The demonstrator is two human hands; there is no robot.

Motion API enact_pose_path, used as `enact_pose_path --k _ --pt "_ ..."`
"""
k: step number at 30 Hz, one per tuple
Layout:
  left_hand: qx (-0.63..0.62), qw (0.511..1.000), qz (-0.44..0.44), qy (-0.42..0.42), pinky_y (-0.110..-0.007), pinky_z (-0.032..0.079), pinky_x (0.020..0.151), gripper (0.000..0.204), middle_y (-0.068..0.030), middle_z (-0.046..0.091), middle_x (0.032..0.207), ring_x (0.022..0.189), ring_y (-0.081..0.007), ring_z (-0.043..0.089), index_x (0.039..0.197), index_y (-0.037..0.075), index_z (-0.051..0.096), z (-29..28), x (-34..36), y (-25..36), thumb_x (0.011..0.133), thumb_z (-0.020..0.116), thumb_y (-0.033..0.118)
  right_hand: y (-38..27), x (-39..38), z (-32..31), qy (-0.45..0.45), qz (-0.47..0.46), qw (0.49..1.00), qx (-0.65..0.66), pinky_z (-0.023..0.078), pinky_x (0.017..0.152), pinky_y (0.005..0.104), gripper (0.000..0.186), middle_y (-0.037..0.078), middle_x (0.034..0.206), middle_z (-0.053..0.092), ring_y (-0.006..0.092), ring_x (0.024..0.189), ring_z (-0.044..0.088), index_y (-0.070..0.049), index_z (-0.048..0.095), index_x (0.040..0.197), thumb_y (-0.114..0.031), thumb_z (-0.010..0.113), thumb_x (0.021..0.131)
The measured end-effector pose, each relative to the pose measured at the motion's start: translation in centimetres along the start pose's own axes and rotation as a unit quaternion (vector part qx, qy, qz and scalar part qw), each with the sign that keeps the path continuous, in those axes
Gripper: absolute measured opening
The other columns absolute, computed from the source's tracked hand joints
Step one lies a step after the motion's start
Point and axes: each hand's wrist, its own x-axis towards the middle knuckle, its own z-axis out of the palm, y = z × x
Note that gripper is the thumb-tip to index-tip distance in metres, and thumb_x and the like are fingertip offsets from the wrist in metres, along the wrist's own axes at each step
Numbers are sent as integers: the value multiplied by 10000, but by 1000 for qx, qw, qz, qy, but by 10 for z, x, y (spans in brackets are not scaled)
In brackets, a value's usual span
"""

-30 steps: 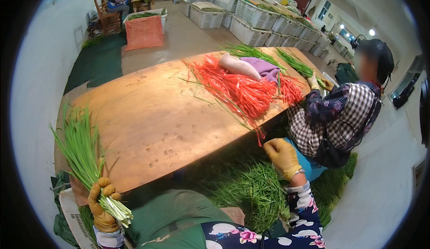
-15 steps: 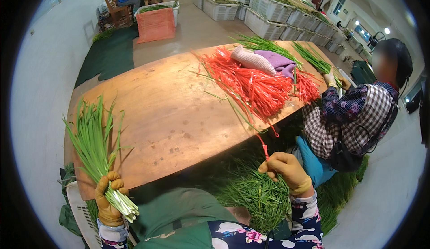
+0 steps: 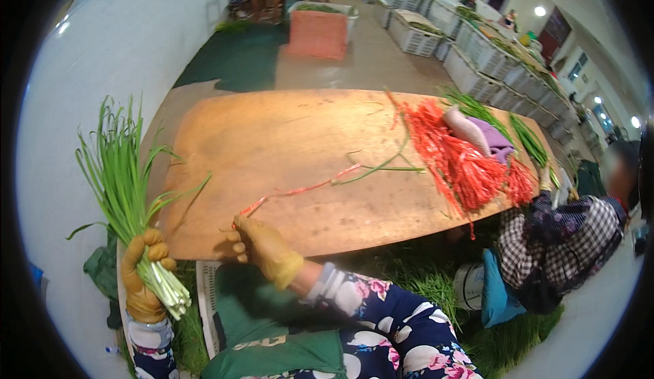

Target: The person bunches green scallions together on a wooden table and ties them with a red plastic string.

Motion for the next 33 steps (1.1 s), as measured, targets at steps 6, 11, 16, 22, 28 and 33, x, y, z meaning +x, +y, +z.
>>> enact_pose_path --k 6,11,16,22,28,33 --pt "-14 1000 -25 6 -384 598 748 222 -43 565 980 820 -148 607 1156 7 547 -14 5 5 1012 620 159 19 49 33 -40 77 995 50 513 610 291 373 10 941 694 139 707 656 -114 643 1098 -444 472 1065" --pt "-5 999 -33 37 -357 595 721 225 -64 610 975 806 -172 631 1130 -17 592 -14 13 -5 992 636 155 -27 14 5 -161 -44 907 -387 530 660 305 335 79 952 715 191 823 678 -41 672 1156 -325 555 1023" --pt "-6 993 -103 52 -410 642 663 239 -136 728 899 759 -265 732 1127 10 672 -7 17 -3 998 623 205 -89 -7 -21 40 -392 519 -758 504 760 522 138 231 894 649 438 879 633 -56 693 884 -180 632 873" --pt "65 986 -152 34 -385 637 719 239 -104 731 940 793 -231 730 1170 21 671 9 22 -3 973 658 155 -70 35 -35 69 -394 489 -775 506 742 528 165 195 874 644 430 843 621 -93 716 800 -206 627 881" --pt "158 978 -127 46 -358 624 731 336 -97 718 996 837 -223 720 1236 6 633 18 27 -18 934 704 133 -62 39 -17 92 -313 436 -839 527 765 494 197 169 967 680 385 920 637 -85 738 912 -265 666 879" --pt "257 960 -93 55 -343 615 758 250 -93 725 980 841 -199 718 1139 8 676 30 25 -27 935 719 147 -63 -18 13 4 -400 607 -687 499 839 396 416 120 1098 660 273 966 624 -51 630 1258 -306 683 933"
